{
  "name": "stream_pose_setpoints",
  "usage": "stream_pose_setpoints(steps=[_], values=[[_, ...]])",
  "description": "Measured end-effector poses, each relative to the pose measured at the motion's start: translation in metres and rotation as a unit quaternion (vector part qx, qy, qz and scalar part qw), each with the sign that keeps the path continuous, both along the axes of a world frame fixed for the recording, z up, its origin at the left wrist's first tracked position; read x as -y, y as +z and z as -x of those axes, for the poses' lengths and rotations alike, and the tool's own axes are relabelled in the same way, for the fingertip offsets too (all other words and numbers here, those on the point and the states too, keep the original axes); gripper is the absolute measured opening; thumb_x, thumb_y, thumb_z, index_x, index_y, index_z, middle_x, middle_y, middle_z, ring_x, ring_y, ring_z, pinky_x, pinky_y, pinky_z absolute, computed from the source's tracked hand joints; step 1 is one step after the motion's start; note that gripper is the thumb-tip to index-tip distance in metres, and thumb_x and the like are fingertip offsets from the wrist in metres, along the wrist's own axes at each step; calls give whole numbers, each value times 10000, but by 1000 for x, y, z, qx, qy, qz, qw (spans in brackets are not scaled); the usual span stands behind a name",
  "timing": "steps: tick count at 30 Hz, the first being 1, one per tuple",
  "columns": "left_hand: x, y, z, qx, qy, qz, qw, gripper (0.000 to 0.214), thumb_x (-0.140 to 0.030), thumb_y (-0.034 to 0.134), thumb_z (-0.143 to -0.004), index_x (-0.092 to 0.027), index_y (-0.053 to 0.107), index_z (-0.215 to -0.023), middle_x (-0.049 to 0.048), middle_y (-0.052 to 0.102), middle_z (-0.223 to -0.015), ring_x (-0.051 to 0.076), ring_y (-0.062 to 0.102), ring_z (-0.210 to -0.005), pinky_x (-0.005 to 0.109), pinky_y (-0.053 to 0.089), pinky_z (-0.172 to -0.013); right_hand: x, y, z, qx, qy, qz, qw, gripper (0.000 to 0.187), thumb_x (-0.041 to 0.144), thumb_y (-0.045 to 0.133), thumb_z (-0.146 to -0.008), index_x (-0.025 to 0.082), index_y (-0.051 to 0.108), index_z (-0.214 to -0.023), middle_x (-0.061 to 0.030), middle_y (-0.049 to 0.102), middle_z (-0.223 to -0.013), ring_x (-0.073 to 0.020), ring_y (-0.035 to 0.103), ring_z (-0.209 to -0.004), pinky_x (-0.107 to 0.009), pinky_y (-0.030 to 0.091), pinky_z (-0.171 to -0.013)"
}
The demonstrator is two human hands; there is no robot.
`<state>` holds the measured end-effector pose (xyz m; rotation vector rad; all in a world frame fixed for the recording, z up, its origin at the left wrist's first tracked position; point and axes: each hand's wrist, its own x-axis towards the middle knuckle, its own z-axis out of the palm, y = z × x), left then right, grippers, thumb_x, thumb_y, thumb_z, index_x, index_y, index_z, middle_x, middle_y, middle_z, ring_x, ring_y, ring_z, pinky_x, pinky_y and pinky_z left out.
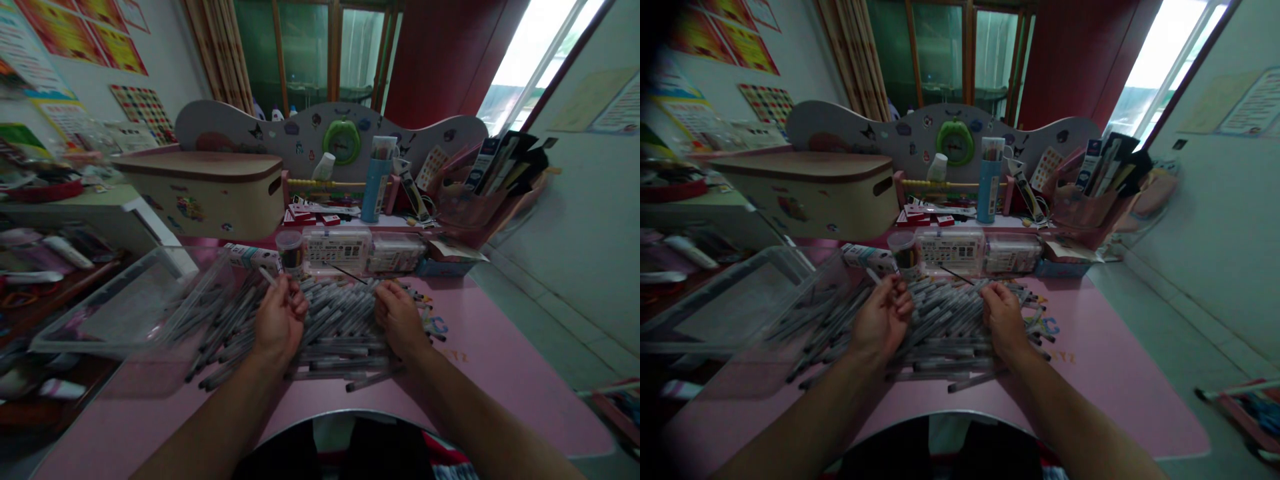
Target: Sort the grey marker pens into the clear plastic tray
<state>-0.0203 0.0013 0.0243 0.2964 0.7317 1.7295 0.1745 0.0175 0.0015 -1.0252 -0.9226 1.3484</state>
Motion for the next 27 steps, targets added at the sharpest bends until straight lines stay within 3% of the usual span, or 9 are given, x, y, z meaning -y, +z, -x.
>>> stream_pose_setpoints(steps=[4,6,9,12,15,18,24,27], values=[[14,-6,-19,-26,-174,52,983,243,-135,724,-759,-118,623,-979,8,588,-774,9,376,-457,97,263,-363,11,-2,8,148,6,-118,982,192,358,613,-852,196,566,-760,55,466,-605,-93,418,-527,-211,326,-488],[19,-9,-28,-33,-210,61,975,208,-212,738,-779,-115,631,-930,20,600,-808,23,427,-492,106,300,-374,17,-3,12,232,54,-176,955,178,315,580,-873,185,596,-752,24,526,-665,-117,483,-617,-239,378,-581],[21,-11,-32,-27,-184,69,980,233,-303,640,-872,-135,576,-725,23,604,-776,81,539,-590,165,453,-471,25,-3,15,295,142,-211,921,85,256,571,-845,184,616,-840,49,457,-610,-119,440,-562,-248,354,-556],[20,-9,-31,2,-181,99,978,379,-306,493,-955,-153,497,-608,56,638,-760,140,624,-701,280,562,-658,27,-2,14,291,113,-245,918,249,145,505,-766,197,560,-1004,47,441,-674,-132,446,-588,-247,370,-558],[22,-5,-34,52,-239,115,963,357,-258,427,-978,-132,592,-688,117,693,-880,196,682,-882,356,556,-854,27,-2,14,311,30,-307,899,328,59,414,-709,215,507,-982,1,511,-817,-159,517,-734,-280,432,-675],[27,-5,-40,87,-298,131,942,335,-234,386,-988,-81,666,-886,138,706,-913,205,695,-921,348,537,-907,27,-3,18,348,24,-366,863,328,14,390,-712,221,487,-948,-14,520,-848,-168,533,-761,-296,457,-700],[30,-9,-46,146,-269,178,935,316,-217,385,-990,-95,647,-862,85,705,-773,190,712,-831,358,542,-906,27,-7,25,392,54,-464,793,291,72,394,-908,218,490,-1140,-80,624,-1019,-203,604,-960,-375,506,-850],[29,-10,-46,181,-265,155,934,285,-223,403,-988,-100,653,-925,83,721,-833,178,714,-828,344,545,-902,26,-9,26,445,58,-471,759,421,93,375,-953,213,397,-1356,-117,646,-1210,-219,608,-1117,-498,395,-1053]])
